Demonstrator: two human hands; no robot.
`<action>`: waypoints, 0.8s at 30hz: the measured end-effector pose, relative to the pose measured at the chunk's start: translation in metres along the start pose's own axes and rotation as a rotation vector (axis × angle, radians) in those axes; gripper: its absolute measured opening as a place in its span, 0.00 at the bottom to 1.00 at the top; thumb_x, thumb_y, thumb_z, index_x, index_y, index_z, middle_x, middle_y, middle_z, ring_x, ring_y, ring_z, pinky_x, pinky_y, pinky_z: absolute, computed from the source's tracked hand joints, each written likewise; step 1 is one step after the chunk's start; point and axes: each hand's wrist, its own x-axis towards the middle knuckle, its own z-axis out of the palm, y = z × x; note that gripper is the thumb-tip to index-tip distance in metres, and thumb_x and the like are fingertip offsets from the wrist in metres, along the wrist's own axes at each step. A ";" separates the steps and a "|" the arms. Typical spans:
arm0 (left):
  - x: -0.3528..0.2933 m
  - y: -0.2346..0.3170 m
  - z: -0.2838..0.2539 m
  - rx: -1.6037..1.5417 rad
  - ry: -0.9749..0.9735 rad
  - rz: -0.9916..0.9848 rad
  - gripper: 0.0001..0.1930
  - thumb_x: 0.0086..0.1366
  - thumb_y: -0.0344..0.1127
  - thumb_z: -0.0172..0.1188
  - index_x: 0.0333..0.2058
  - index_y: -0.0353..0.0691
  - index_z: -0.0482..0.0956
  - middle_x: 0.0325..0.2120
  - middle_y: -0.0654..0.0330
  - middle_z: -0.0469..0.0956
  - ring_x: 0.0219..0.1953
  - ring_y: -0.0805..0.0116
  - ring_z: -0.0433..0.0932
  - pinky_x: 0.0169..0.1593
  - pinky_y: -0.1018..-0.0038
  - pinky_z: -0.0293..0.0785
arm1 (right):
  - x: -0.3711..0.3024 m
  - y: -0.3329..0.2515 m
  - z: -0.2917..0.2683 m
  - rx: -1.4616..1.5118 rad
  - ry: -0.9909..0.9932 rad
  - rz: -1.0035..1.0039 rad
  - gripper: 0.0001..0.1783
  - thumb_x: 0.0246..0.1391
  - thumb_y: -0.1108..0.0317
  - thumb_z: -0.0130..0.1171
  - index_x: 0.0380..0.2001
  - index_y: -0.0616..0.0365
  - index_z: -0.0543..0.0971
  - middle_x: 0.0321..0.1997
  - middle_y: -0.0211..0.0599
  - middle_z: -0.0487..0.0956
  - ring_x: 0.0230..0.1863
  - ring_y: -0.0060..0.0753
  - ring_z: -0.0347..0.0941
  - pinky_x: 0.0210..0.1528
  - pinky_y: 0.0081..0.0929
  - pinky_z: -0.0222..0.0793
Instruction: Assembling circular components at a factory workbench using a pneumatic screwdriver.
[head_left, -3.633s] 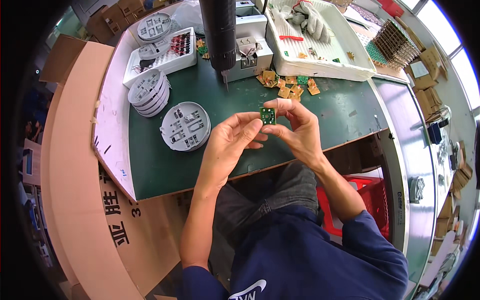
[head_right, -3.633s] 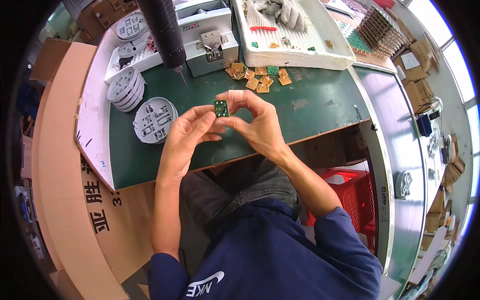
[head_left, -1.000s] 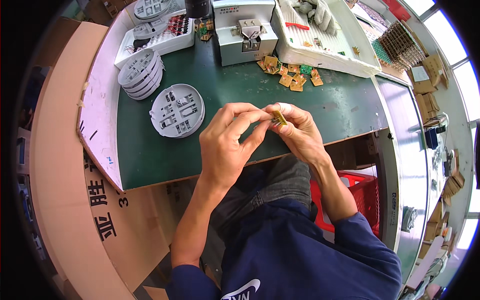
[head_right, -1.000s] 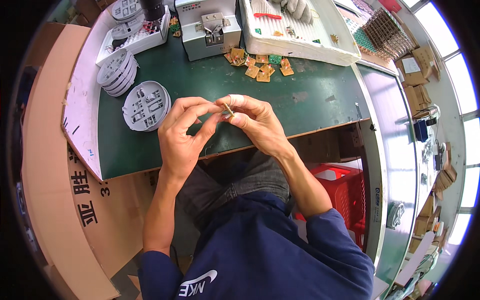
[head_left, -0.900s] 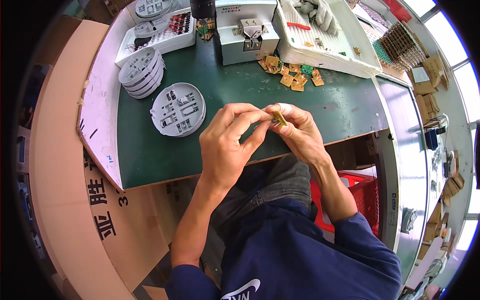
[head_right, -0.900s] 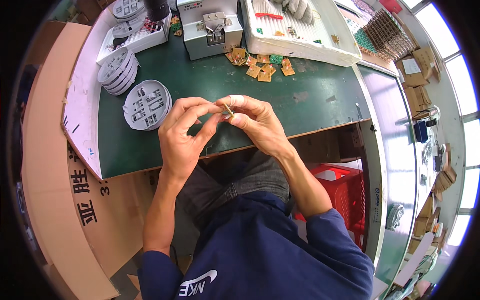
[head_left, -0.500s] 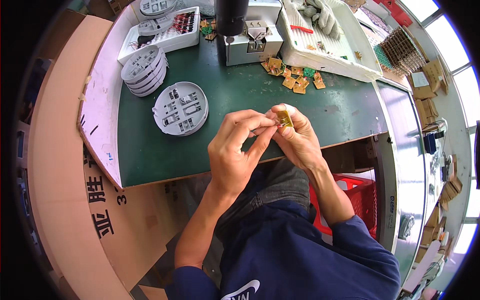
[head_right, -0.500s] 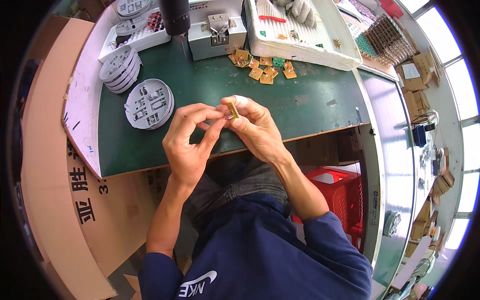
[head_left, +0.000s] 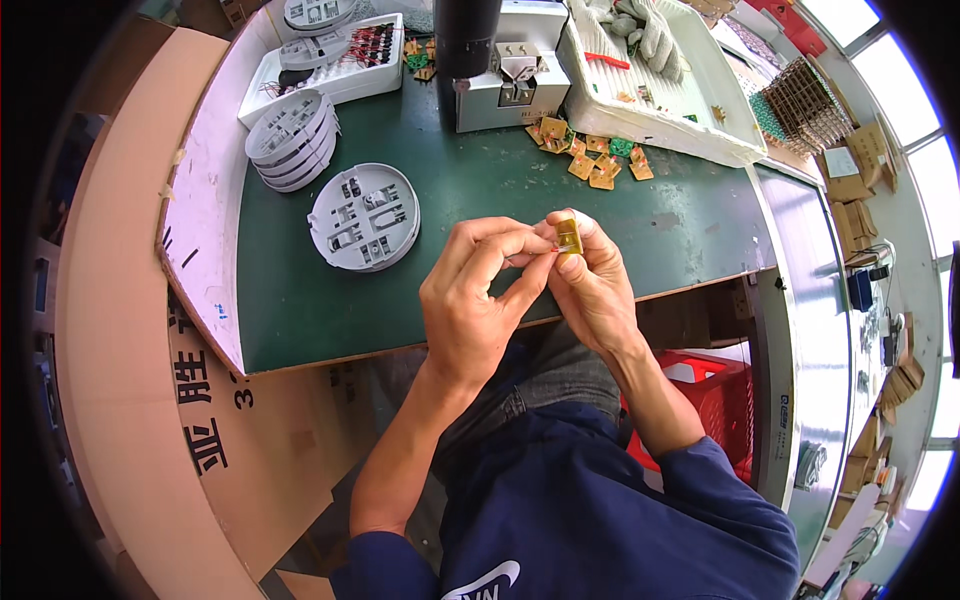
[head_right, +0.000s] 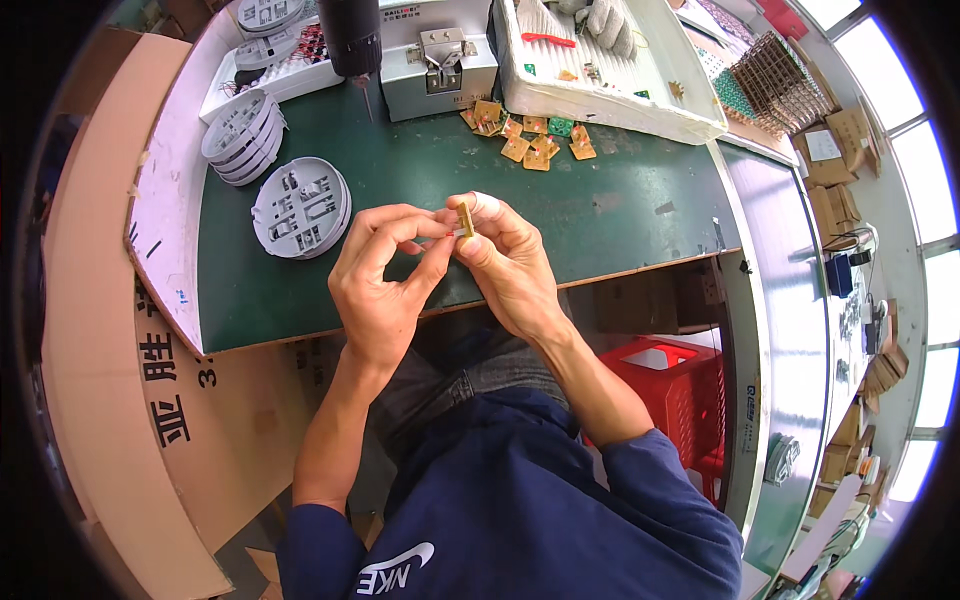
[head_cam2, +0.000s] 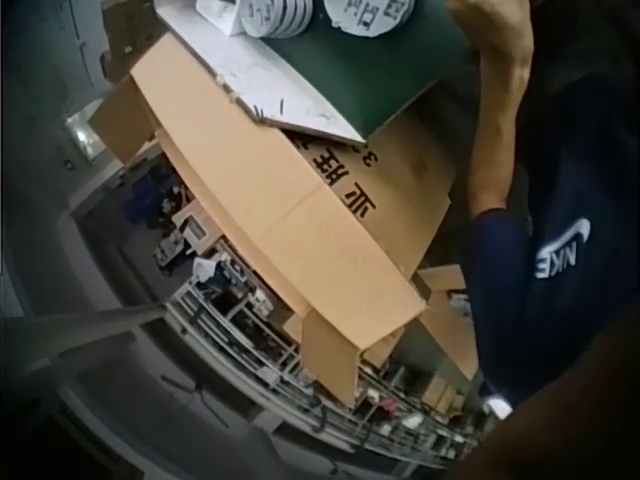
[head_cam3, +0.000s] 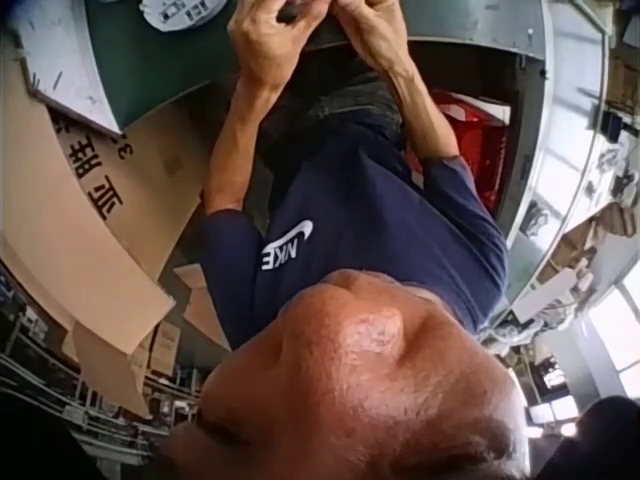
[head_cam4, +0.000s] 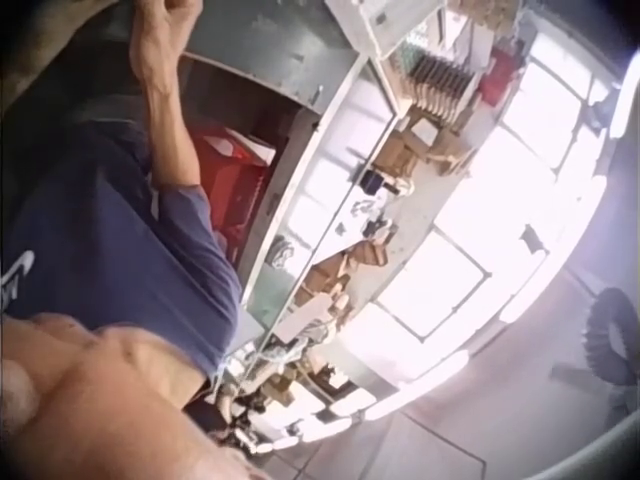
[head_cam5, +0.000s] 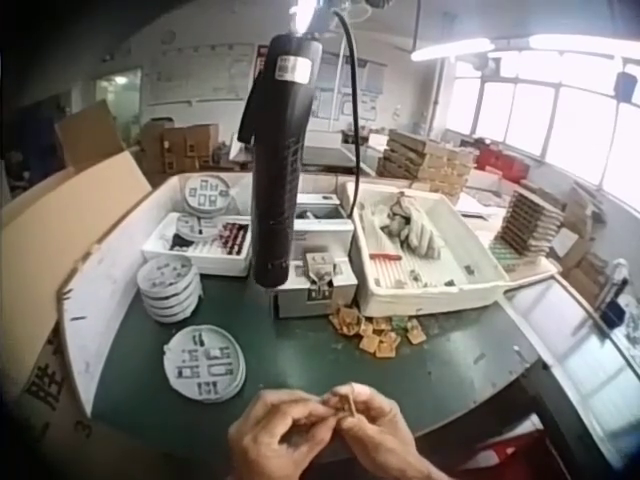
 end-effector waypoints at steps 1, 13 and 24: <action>0.001 0.001 0.000 0.003 0.000 -0.001 0.10 0.57 0.23 0.74 0.37 0.39 0.86 0.38 0.62 0.83 0.38 0.71 0.82 0.33 0.76 0.78 | 0.000 0.000 0.001 0.001 0.012 0.001 0.24 0.64 0.63 0.66 0.60 0.56 0.75 0.54 0.39 0.78 0.54 0.44 0.80 0.61 0.40 0.76; 0.030 -0.017 -0.098 0.617 -0.063 -0.056 0.45 0.51 0.54 0.79 0.63 0.39 0.71 0.62 0.44 0.68 0.65 0.43 0.65 0.66 0.52 0.65 | 0.017 -0.050 -0.002 -0.539 0.087 -0.052 0.22 0.66 0.64 0.64 0.57 0.67 0.77 0.50 0.42 0.83 0.54 0.34 0.79 0.59 0.44 0.78; 0.037 -0.055 -0.124 0.674 -0.307 -0.203 0.55 0.51 0.53 0.79 0.68 0.28 0.61 0.65 0.42 0.65 0.66 0.42 0.63 0.68 0.51 0.62 | 0.024 -0.027 0.015 -0.563 0.001 0.170 0.19 0.68 0.67 0.60 0.57 0.65 0.76 0.53 0.42 0.82 0.57 0.33 0.78 0.61 0.38 0.76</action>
